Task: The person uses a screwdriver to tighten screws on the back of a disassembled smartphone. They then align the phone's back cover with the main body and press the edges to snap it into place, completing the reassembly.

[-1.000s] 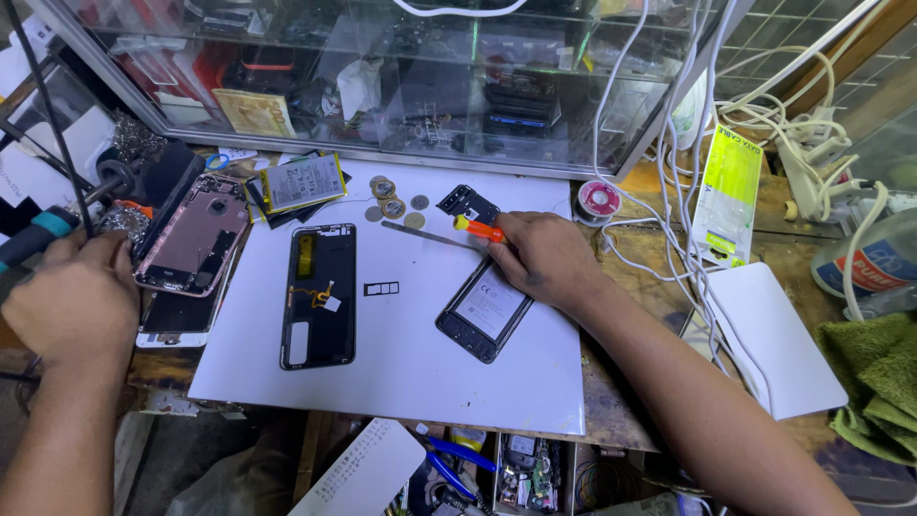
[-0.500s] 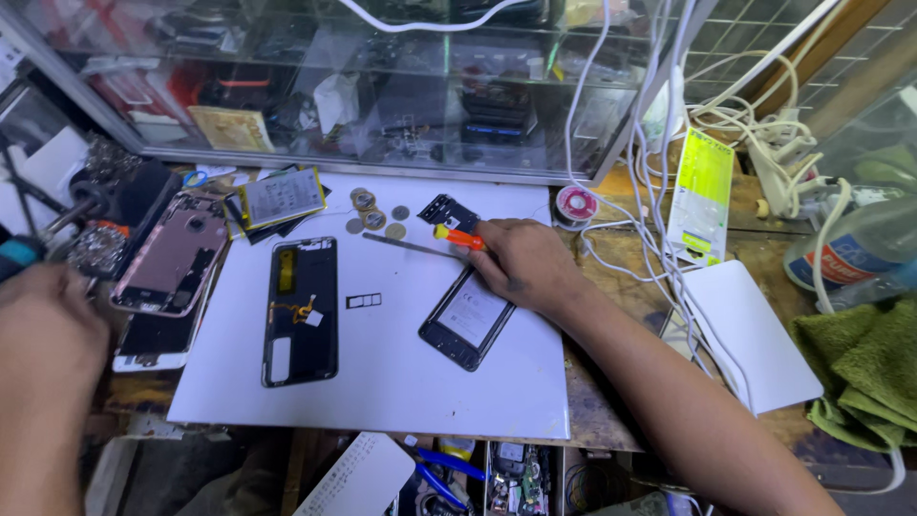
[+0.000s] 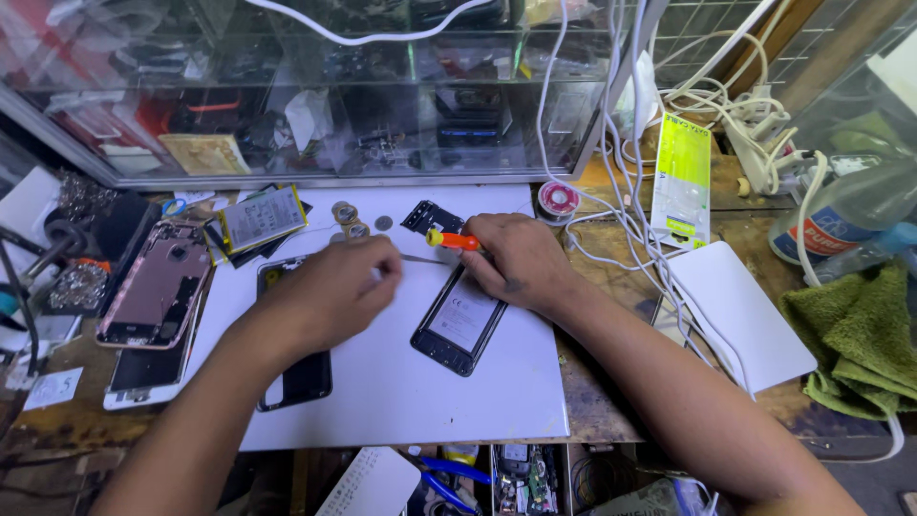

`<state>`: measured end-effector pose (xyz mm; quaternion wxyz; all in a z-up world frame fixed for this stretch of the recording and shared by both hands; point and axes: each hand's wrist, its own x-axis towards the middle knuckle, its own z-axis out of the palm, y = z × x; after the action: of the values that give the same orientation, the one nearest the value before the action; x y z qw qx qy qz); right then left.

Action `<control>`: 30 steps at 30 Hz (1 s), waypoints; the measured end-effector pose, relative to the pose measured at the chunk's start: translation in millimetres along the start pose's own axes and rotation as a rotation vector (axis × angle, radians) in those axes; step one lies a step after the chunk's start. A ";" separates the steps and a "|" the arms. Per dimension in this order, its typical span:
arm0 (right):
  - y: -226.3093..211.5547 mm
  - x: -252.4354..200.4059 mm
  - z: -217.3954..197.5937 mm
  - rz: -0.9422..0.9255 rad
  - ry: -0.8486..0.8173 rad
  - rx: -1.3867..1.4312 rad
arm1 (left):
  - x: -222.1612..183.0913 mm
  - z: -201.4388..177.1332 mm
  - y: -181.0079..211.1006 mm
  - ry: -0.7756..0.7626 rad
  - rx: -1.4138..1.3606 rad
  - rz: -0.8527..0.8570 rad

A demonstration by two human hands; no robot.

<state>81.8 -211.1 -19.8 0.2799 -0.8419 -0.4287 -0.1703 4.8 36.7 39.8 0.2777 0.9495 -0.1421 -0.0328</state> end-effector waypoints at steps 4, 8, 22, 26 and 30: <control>2.7 1.0 -3.3 0.009 -0.008 0.031 | 34.6 10.5 0.4 -0.255 0.217 -0.015; 2.1 4.3 1.1 0.001 -0.035 0.002 | 36.0 11.3 -7.1 -0.234 0.228 0.007; -10.2 1.6 4.2 0.104 -0.101 -0.006 | 34.3 13.9 -23.7 -0.006 -0.446 0.243; -26.0 -5.3 1.3 0.161 -0.141 0.026 | 34.7 31.0 -32.4 0.026 -0.649 0.410; -31.9 -4.5 -5.0 0.053 -0.119 0.095 | 36.5 35.1 -37.3 0.027 -0.985 0.406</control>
<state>52.9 -201.8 -7.9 0.2979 -0.8473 -0.4300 -0.0919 44.2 38.0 -9.2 0.6933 0.6603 -0.2873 -0.0288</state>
